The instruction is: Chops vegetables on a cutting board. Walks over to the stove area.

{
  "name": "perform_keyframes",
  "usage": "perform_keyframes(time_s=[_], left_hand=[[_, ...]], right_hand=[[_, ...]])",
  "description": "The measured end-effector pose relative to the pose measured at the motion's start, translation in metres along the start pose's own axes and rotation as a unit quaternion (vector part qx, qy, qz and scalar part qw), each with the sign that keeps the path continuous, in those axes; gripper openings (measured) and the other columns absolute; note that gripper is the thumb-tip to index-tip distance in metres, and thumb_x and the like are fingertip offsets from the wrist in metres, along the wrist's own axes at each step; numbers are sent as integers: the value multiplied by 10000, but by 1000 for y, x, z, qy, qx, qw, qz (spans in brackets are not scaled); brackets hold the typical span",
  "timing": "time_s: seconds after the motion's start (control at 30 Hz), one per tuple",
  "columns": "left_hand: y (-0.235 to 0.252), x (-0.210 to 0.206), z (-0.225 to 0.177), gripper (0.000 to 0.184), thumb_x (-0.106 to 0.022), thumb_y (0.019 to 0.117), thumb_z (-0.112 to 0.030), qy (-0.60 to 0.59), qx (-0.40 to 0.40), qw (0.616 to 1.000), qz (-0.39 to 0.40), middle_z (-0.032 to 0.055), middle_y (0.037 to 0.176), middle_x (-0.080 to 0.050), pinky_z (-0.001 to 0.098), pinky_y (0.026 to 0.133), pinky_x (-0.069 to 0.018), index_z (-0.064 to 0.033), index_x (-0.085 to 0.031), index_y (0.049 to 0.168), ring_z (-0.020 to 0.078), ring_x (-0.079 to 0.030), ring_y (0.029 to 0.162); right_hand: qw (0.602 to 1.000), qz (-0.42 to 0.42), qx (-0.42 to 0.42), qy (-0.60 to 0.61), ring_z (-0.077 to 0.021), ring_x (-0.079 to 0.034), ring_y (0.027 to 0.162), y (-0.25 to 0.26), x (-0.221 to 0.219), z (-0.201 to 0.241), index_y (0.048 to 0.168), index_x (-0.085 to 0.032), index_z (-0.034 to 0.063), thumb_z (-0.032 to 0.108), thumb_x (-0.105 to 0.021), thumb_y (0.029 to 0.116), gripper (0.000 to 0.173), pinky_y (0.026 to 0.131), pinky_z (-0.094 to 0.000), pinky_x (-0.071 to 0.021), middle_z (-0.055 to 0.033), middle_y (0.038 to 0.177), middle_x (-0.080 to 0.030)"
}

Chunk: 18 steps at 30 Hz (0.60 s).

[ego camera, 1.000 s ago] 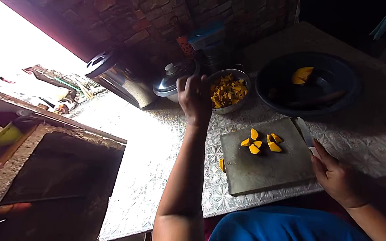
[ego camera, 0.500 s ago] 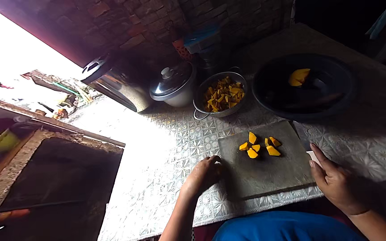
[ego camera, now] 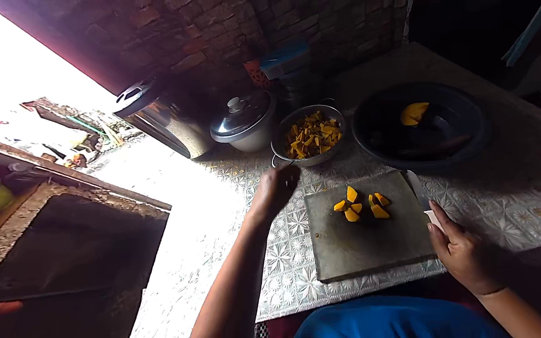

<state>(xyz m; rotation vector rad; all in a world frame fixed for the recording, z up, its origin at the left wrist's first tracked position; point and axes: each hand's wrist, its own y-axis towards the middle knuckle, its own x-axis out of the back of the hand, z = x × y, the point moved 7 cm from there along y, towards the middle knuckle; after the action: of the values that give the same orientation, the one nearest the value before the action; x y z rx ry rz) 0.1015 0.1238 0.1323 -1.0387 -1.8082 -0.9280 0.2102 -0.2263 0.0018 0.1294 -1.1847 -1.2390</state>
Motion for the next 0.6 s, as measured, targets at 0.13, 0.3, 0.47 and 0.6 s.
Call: perform_keyframes(time_s=[0.13, 0.3, 0.47, 0.6], left_hand=[[35, 37, -41, 569, -670, 990, -165, -28, 30, 996, -74, 214, 1459, -541, 498, 1032, -525, -71, -472, 1515, 332, -614, 1260], [6, -63, -61, 399, -750, 903, -148, -6, -93, 977, 192, 162, 1325, -655, 492, 1021, -513, -75, -692, 1292, 308, -628, 1224], [-25, -115, -48, 341, -659, 927, -75, -14, -74, 968, 239, 154, 1289, -675, 495, 1082, -444, -95, -717, 1262, 346, -591, 1248], [-43, -110, -35, 277, -591, 982, -135, -57, -24, 988, 140, 155, 1148, -715, 414, 936, -554, -38, -709, 1214, 270, -696, 1038]], right_hand=[[1000, -4, -4, 13, -274, -636, 506, -2, -1, -3, 1342, -659, -39, 220, -488, 985, 473, 502, -379, -522, -180, 717, -716], [1000, -6, -6, 23, -267, -659, 536, -3, -1, -2, 1349, -663, -17, 236, -480, 998, 470, 528, -389, -539, -174, 786, -748], [1000, -5, -1, 27, -266, -669, 550, -2, 0, -3, 1336, -669, -25, 237, -484, 991, 471, 537, -389, -545, -168, 776, -746], [1000, 3, 0, 14, -258, -629, 512, -2, 0, -2, 1348, -665, -14, 251, -468, 1001, 479, 502, -397, -512, -156, 714, -714]])
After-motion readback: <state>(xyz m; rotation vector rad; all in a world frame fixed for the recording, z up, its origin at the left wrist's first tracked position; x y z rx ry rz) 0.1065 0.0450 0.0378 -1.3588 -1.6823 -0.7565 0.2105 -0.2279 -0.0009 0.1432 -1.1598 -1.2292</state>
